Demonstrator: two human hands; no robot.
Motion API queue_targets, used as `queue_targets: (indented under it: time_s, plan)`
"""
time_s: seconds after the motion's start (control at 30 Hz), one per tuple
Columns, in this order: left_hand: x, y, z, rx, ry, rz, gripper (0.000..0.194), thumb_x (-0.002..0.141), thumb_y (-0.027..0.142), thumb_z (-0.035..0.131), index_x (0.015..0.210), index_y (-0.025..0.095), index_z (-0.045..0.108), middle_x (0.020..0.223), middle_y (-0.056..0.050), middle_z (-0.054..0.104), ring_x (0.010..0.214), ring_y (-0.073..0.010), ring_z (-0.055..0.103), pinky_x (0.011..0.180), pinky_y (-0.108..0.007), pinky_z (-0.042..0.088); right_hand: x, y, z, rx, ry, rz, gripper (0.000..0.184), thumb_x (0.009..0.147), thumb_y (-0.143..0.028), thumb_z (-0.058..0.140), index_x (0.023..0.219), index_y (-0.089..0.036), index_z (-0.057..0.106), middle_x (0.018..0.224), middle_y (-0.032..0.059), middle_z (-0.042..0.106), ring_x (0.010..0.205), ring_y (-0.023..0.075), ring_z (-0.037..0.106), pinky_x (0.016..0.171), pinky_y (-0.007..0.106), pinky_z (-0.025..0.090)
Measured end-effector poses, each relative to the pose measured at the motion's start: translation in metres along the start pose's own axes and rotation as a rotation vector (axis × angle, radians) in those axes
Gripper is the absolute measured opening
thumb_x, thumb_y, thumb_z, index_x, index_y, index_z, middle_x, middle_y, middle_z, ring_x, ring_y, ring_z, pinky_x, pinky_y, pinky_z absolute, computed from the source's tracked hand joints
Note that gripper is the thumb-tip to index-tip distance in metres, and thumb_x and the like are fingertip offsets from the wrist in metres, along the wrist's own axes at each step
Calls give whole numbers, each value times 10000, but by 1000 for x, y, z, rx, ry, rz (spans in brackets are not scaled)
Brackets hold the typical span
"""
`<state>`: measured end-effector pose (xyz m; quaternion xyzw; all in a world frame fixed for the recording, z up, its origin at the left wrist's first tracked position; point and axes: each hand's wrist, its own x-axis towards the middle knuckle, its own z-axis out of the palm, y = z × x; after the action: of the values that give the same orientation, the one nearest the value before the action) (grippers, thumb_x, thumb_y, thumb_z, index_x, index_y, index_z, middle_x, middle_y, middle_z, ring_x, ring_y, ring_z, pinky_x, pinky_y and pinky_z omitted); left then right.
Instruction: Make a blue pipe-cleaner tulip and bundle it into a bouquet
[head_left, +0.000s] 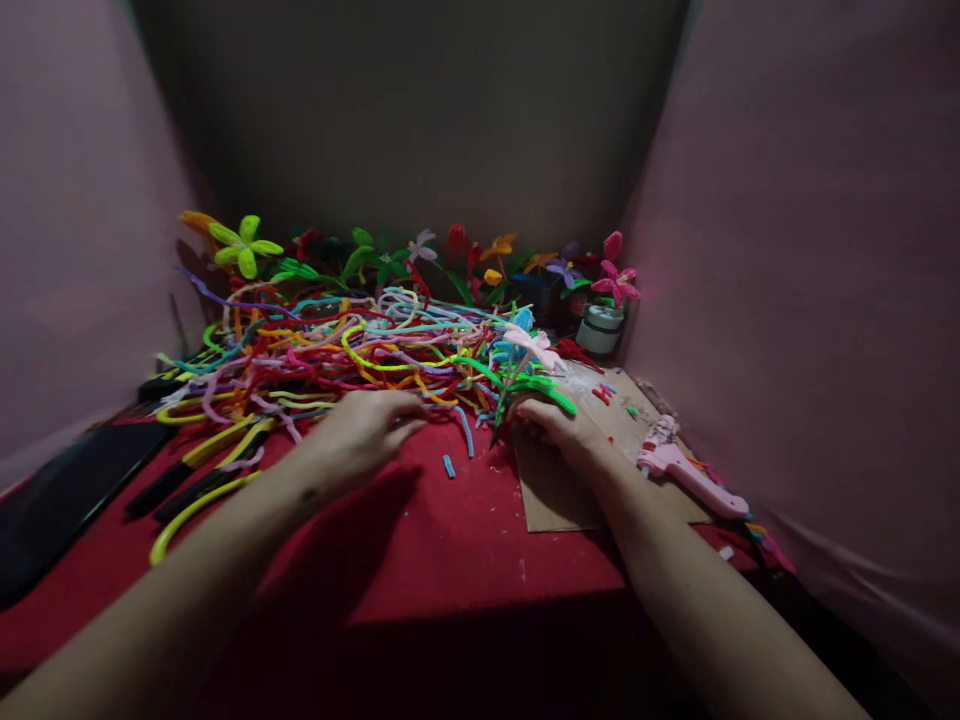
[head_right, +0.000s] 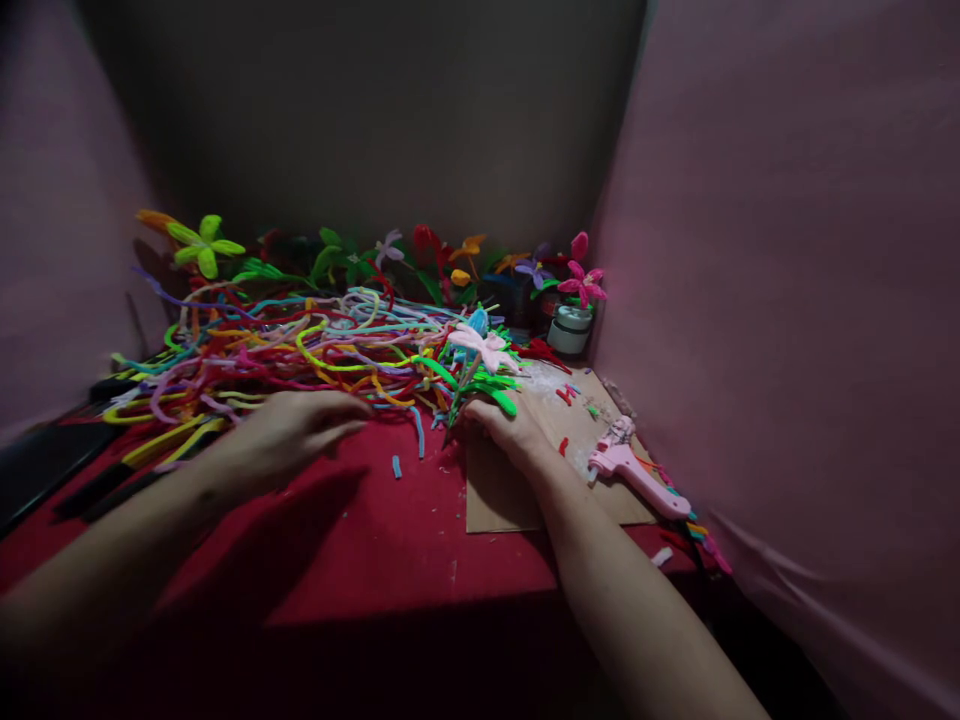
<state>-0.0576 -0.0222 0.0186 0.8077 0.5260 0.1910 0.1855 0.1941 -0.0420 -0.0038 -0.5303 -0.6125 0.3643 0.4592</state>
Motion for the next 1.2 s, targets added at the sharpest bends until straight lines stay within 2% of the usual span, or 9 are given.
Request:
queue_targets:
  time_s: [0.13,0.27,0.4,0.57,0.7,0.83,0.93,1.07,1.2]
  plan:
    - [53,53,45,-433,-158,-122,193,754,252,482,761,143,641,424,8,549,347,-114,450,398,-225,318,3,2,0,37,-9,17,164,643,-275,479,622,-153,586,610,-3,522,560,111,431,492,229,311]
    - [72,57,71,-574,-224,-138,192,771,228,479,635,127,570,421,7,518,286,-77,371,343,-213,267,8,5,-1,87,-34,0,160,631,-265,470,592,-151,576,575,-6,511,543,109,426,491,232,309]
    - [74,55,79,-528,-176,-102,222,800,273,446,657,144,555,420,42,461,297,-61,343,357,-202,269,9,6,-2,116,-72,-15,145,629,-241,486,527,-152,538,543,-9,504,520,94,411,481,226,290]
    - [75,61,83,-289,6,-47,214,746,272,480,572,153,520,471,17,464,437,-102,447,447,-222,309,11,12,0,340,-97,139,140,619,-257,515,598,-143,593,553,-4,520,458,70,380,413,203,236]
    - [72,65,84,-83,146,15,140,752,262,480,692,156,550,671,-58,590,682,-187,564,581,-261,361,12,13,-1,553,-188,140,170,624,-254,504,649,-137,625,564,10,539,447,75,404,374,191,202]
    - [70,63,87,36,162,35,160,753,245,482,840,140,565,765,-115,636,738,-233,601,612,-287,382,8,8,-1,707,-332,43,195,642,-246,503,693,-129,650,636,37,582,490,92,449,383,191,227]
    - [70,61,85,65,137,47,198,727,235,519,891,137,572,763,-110,652,728,-229,616,596,-273,392,4,7,1,746,-326,23,200,660,-246,505,722,-137,661,694,45,601,525,98,464,404,190,256]
    - [64,60,71,13,165,127,162,745,217,499,842,158,614,787,-81,666,750,-199,615,644,-265,410,2,7,3,726,-275,38,194,666,-241,520,747,-151,672,724,50,613,558,111,482,418,196,276]
    - [51,64,48,-446,215,107,171,751,280,509,766,152,622,644,-17,609,555,-120,539,531,-227,391,4,8,3,703,-281,21,228,677,-257,524,795,-152,688,741,67,623,559,116,473,417,202,270]
